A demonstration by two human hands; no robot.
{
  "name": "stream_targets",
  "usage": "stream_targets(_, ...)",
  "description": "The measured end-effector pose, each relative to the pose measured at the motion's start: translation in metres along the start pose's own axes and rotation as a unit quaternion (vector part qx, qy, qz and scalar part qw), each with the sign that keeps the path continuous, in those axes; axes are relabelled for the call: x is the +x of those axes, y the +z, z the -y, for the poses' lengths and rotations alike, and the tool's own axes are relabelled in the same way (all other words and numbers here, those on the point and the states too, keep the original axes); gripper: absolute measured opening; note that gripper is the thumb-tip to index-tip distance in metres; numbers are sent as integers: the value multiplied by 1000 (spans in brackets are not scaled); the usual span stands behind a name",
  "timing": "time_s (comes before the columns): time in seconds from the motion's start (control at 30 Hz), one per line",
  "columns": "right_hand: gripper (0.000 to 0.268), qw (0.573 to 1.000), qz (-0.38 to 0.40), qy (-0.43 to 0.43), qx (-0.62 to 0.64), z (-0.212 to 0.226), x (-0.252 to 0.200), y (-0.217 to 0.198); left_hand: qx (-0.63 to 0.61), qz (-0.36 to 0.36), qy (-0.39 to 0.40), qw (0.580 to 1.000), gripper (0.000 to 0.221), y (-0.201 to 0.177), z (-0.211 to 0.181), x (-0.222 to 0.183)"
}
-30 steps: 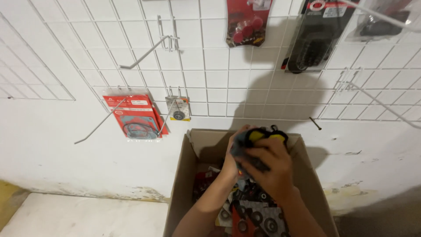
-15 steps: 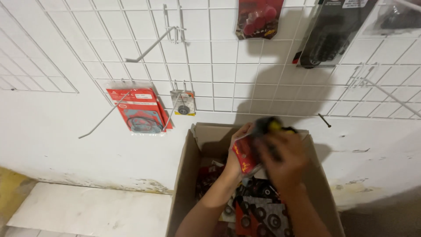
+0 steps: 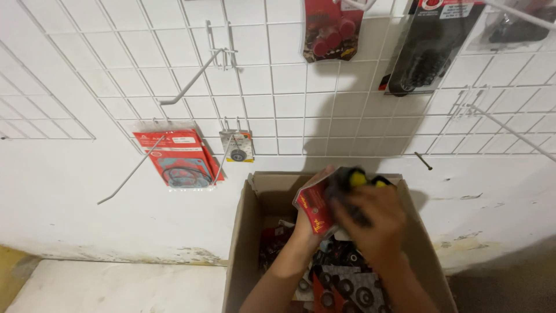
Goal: Hanging packaged automotive parts onto a wire grid display wall.
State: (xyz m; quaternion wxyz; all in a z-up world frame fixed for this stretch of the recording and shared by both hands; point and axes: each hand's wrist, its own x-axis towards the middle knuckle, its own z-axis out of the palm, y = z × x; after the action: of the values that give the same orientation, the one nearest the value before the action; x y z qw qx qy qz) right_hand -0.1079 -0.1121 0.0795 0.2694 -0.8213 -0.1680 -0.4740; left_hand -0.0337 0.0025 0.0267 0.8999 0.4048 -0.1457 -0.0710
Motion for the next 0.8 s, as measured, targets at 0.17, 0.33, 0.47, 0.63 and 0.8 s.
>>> stream_targets(0.17, 20, 989, 83, -112, 44, 9, 7, -6, -8, -9, -12, 1000, 31, -2, -2, 7)
stream_targets(0.33, 22, 997, -55, -58, 13, -17, 3, 6, -11, -23, -26, 999, 33, -2, -2, 8)
stream_targets(0.47, 20, 988, 57, -139, 33, 7, -8, 15, -13, -32, -31, 999, 35, -3, -6, 11)
stream_targets(0.63, 20, 997, 49, -55, 1, -16, 0, 8, -10, -41, -44, 998, 36, -5, -13, 11)
stream_targets(0.8, 23, 995, 43, -76, 42, 0, -7, 6, -16, -38, -57, 997, 39, 6, -5, 11)
